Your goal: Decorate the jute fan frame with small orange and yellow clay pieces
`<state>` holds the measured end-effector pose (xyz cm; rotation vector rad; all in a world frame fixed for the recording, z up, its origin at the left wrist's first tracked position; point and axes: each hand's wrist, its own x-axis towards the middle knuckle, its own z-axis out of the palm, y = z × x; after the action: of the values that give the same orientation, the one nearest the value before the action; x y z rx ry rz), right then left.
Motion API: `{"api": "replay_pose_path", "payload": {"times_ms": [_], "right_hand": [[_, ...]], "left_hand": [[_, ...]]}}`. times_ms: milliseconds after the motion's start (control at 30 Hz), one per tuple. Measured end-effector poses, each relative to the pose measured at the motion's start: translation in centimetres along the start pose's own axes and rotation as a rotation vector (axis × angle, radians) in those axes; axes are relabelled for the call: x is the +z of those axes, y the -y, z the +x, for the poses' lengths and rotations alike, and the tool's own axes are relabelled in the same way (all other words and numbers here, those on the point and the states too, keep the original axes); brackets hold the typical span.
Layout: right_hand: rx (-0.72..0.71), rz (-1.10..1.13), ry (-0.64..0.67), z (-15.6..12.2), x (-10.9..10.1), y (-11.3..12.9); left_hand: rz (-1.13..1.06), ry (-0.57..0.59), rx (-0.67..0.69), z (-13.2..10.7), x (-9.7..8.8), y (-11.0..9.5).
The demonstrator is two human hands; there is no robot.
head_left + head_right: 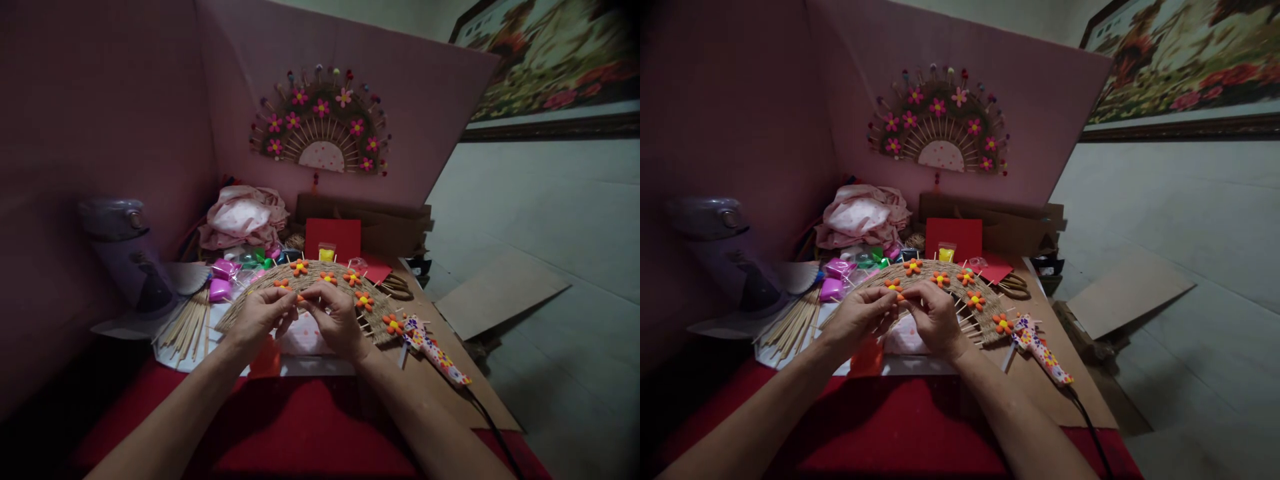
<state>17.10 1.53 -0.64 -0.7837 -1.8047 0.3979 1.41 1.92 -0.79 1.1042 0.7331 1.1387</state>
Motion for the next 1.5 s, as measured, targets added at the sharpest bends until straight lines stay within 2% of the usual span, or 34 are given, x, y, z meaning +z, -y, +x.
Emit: {"api": "replay_pose_path", "payload": {"times_ms": [700, 867, 1000, 1100, 1267, 1500], "right_hand": [[0.053, 0.033, 0.008, -0.14, 0.14, -0.37], [0.062, 0.064, 0.004, -0.1, -0.07, -0.26], [0.098, 0.02, -0.004, -0.04, -0.11, -0.25], [0.158, 0.064, -0.017, -0.09, -0.02, -0.38], [0.195, 0.135, 0.044, -0.09, 0.02, -0.48], [0.221, 0.213, 0.065, -0.04, -0.08, -0.53]], "left_hand": [[0.037, 0.013, 0.03, 0.3, -0.18, 0.04], [0.002, -0.047, 0.056, 0.41, -0.28, 0.13], [0.004, -0.03, 0.054, 0.38, -0.33, 0.19], [0.016, -0.057, 0.093, 0.34, -0.29, 0.16], [0.089, -0.045, 0.129, 0.22, -0.2, 0.11], [0.026, -0.035, 0.131, 0.39, -0.51, 0.45]]}}
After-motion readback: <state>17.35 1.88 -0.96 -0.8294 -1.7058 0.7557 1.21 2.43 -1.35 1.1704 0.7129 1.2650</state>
